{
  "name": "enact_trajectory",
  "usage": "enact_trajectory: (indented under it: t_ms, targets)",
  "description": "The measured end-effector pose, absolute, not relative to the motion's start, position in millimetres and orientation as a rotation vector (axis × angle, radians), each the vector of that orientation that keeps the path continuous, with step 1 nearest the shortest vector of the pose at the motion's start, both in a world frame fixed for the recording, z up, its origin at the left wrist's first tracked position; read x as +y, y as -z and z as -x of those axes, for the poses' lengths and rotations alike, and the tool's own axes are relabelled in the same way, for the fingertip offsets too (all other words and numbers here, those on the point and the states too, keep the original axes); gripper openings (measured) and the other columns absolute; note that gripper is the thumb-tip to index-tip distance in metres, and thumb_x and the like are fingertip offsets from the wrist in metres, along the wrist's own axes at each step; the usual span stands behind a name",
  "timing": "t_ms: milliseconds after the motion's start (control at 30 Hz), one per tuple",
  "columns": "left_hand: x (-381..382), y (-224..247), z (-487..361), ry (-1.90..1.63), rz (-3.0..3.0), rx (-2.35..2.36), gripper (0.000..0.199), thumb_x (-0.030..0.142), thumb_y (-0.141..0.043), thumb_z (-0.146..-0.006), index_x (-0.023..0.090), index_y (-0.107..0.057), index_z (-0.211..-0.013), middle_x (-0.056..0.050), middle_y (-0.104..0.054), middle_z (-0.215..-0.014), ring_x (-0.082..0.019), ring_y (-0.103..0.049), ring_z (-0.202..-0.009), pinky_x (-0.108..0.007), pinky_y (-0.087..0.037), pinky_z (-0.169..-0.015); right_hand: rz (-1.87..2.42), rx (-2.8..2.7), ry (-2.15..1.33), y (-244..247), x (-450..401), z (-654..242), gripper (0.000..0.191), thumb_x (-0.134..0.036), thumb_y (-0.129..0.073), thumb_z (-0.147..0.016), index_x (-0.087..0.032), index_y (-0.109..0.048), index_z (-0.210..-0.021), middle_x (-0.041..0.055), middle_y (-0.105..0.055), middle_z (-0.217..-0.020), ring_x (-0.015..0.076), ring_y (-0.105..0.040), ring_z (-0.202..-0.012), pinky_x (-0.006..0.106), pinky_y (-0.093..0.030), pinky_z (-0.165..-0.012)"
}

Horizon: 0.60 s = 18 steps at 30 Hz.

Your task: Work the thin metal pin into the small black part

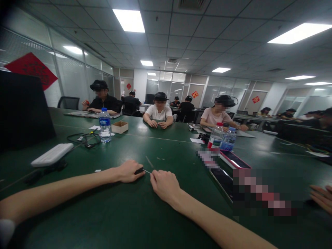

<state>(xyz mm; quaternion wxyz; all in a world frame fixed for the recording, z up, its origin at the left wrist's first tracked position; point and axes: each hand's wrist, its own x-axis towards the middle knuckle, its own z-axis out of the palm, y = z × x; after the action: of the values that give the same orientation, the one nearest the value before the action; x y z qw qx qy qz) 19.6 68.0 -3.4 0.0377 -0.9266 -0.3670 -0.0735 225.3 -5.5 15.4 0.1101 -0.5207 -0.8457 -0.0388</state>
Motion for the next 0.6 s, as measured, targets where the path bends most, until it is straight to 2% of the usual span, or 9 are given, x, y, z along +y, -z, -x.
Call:
enact_trajectory:
  t_ms: [600]
  targets:
    - [65.5, 2.6, -19.5, 0.248, 2.815, -1.046, 0.041, 0.046, -0.035, -0.093, 0.017, -0.062, -0.083, -0.009, -0.068, -0.077, -0.024, -0.065, -0.068, -0.031, -0.045, -0.059, 1.473, -2.532, 0.147, -13.6, -1.4, -229.0, 0.037, -0.035, -0.033, -0.098, -0.019, -0.065, -0.092, 0.0037, -0.065, -0.08, 0.0123, -0.058, -0.066, 0.022, -0.043, -0.063]
